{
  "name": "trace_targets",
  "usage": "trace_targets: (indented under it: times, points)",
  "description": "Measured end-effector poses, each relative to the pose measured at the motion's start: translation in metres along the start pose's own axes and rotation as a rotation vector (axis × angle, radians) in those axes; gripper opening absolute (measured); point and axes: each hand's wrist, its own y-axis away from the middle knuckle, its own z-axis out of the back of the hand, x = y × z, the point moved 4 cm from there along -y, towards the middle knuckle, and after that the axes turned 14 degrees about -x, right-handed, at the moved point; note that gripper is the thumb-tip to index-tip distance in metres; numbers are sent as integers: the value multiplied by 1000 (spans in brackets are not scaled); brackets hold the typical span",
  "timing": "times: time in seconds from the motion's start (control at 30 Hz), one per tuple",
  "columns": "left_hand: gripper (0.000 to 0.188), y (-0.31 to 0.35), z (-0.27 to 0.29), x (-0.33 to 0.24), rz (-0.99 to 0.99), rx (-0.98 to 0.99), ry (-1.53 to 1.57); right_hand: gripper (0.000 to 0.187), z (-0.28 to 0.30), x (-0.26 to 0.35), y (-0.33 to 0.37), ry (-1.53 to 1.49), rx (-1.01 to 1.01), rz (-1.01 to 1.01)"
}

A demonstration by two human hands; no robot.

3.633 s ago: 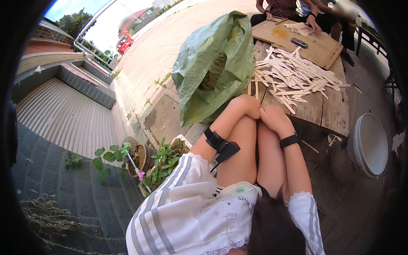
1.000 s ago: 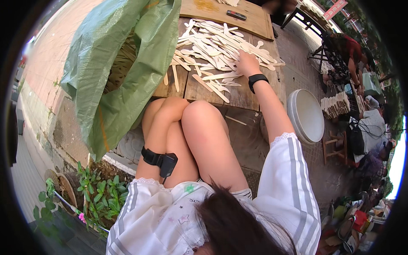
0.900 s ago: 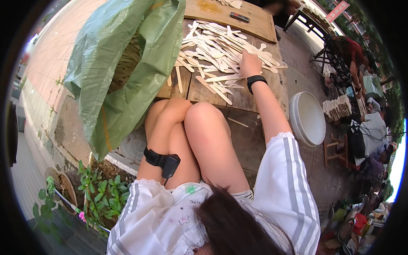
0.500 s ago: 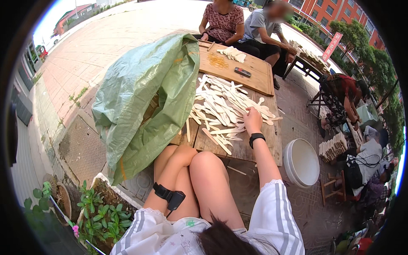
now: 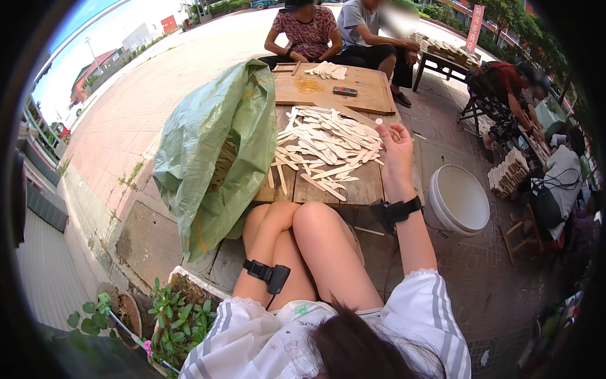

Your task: The recorder is sorting and counting a pile of wooden spoons or paddles on an outdoor table.

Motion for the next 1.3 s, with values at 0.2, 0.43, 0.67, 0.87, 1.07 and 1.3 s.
trace_targets:
  times: [0.2, 0.43, 0.67, 0.87, 1.07, 1.3]
  points:
    - [27, 19, 35, -29, -37, -194, -5, 31, -2, 80, 70, -330, 139, 35]
    - [38, 24, 187, -125, -114, -611, 1063, 25, -9, 105, 122, -418, 266, 21]
    - [30, -17, 226, -147, -280, -455, 1174, 19, -33, 69, 140, -124, 432, -51]
    - [29, -87, 119, -120, 87, -56, 1433, 23, 7, 8, 80, 283, 348, -125]
    - [21, -131, 95, -49, 565, -430, 2059, 35, 50, -56, -42, 915, 333, 310]
    - [36, -139, 85, -61, 474, -457, 1630, 45, 7, -137, -117, 1812, 504, 456]
